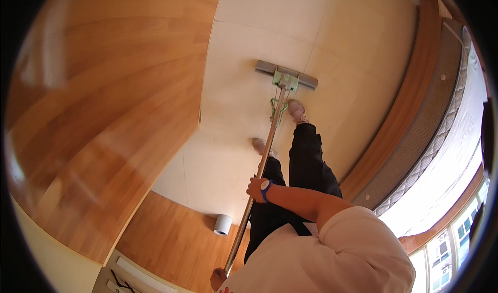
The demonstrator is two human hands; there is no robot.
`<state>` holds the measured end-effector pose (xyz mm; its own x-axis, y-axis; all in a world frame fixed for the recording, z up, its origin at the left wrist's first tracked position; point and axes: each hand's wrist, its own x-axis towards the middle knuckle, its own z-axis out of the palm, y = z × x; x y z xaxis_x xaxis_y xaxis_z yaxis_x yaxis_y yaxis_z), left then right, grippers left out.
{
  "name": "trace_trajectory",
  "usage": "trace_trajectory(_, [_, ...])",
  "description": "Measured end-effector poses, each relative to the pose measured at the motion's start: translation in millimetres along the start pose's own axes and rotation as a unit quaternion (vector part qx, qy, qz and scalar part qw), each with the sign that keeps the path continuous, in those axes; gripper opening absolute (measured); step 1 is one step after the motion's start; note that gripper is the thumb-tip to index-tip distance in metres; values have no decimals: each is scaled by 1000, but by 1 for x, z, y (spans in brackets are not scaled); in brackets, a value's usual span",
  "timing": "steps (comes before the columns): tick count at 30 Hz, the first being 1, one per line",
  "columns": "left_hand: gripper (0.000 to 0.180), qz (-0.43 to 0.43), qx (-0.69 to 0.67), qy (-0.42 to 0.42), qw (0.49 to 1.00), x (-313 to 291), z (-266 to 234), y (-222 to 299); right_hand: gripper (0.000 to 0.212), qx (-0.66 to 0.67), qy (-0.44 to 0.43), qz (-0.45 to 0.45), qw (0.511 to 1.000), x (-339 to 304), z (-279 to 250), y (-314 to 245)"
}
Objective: The person mops a tiled floor with a flat mop, then uses a small tool to scrape a spot on the floor before resuming mopping. The person also moves a mattress slightly to access the area underneath.
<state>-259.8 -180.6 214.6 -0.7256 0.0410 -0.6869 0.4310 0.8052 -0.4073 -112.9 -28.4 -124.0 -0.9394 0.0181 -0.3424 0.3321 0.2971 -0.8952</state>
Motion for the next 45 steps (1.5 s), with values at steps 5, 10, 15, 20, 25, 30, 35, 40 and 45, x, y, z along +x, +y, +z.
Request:
trace_trajectory(5, [31,105,-63,2,992,20,16,104,6,-29,224,109,968,-27,-60,74])
trace_trajectory(10, [30,275,-203,-62,938,61,45,247,7,-294,273,281,872,-58,-154,229])
trace_trajectory(15, [31,412,-203,-89,884,56,99,367,62,-303,111,440,838,-161,-263,315])
trace_trajectory(20, [34,425,-149,-136,882,44,135,331,38,-193,171,446,857,-198,-201,294])
trace_trajectory(25, [33,410,-53,-120,902,47,151,190,59,-256,32,372,892,-150,-55,236])
trace_trajectory(30, [34,283,71,-102,951,41,137,-23,51,-152,94,252,951,-79,78,97])
trace_trajectory(35, [35,137,-42,-99,985,20,161,-168,42,-14,157,120,980,-65,173,-17])
trace_trajectory(40, [35,138,-52,-88,985,-59,159,-99,25,-39,202,79,975,-100,140,3])
trace_trajectory(45, [34,168,-72,-67,981,-41,173,18,25,-64,231,139,961,-161,50,89])
